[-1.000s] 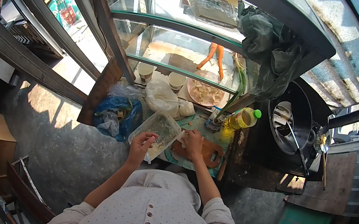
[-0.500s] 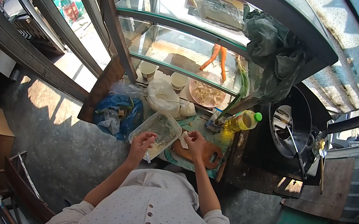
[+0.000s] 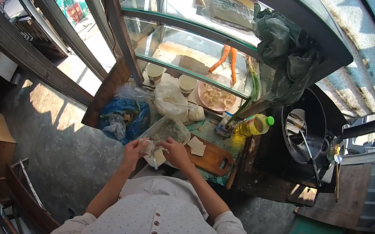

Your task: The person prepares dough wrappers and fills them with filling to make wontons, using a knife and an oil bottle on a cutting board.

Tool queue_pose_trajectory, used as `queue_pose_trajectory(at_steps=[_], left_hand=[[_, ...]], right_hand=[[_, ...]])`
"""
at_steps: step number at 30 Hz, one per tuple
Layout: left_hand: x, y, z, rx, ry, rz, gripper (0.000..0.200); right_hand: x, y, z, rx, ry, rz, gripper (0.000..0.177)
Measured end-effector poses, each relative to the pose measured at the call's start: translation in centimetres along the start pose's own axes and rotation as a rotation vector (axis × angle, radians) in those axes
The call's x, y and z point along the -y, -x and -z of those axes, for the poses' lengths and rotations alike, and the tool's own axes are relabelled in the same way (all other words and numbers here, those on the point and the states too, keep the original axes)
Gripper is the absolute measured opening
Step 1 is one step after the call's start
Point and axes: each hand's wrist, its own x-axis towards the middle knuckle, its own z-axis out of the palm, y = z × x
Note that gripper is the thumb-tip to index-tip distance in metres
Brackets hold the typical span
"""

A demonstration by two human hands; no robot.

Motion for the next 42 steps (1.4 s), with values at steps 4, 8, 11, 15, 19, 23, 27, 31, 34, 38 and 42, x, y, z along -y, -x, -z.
queue_pose_trajectory(at_steps=[4, 8, 11, 15, 19, 23, 27, 31, 34, 38, 42], left_hand=[[-0.4, 0.2, 1.0, -0.029, -0.025, -0.003, 0.023], [-0.1, 0.4, 1.1, -0.082, -0.055, -0.025, 0.023], [0.2, 0.5, 1.4, -0.142, -0.062, -0.059, 0.022], [0.5, 0.8, 2.9, -0.108, -0.220, -0.053, 0.022], [2.4, 0.9, 5.1, 0.053, -0.470, 0.041, 0.023], [3.5, 1.5, 5.5, 0.171, -0.690, -0.005, 0.023], [3.6, 1.6, 5.1, 0.192, -0.544, 0.129, 0.023], [3.2, 1.6, 5.2, 0.206, -0.523, 0.158, 0.024], [3.0, 1.7, 5.1, 0.199, -0.538, 0.169, 0.024], [3.9, 1.6, 5.4, 0.185, -0.504, 0.131, 0.023], [3.9, 1.6, 5.1, 0.173, -0.532, 0.075, 0.023]], right_hand=[[-0.6, -1.1, -3.1, 0.404, 0.238, 0.206, 0.032], [-0.3, -2.8, -3.1, 0.575, 0.288, 0.233, 0.025], [-0.6, -2.6, -3.1, 0.346, 0.060, 0.235, 0.016], [0.1, -2.1, -1.2, 0.085, -0.321, -0.092, 0.013], [0.7, -1.1, 0.7, -0.079, -0.320, -0.222, 0.020], [0.1, 0.0, 0.3, -0.137, -0.111, 0.050, 0.022], [1.1, 0.4, -0.3, -0.020, 0.003, 0.112, 0.019], [1.4, 0.4, -1.8, 0.036, 0.108, 0.235, 0.017], [1.2, 0.5, -2.4, 0.086, 0.127, 0.253, 0.017], [1.1, 0.9, -2.4, 0.114, 0.093, 0.166, 0.019], [2.0, 2.2, -2.5, 0.024, -0.025, -0.024, 0.022]])
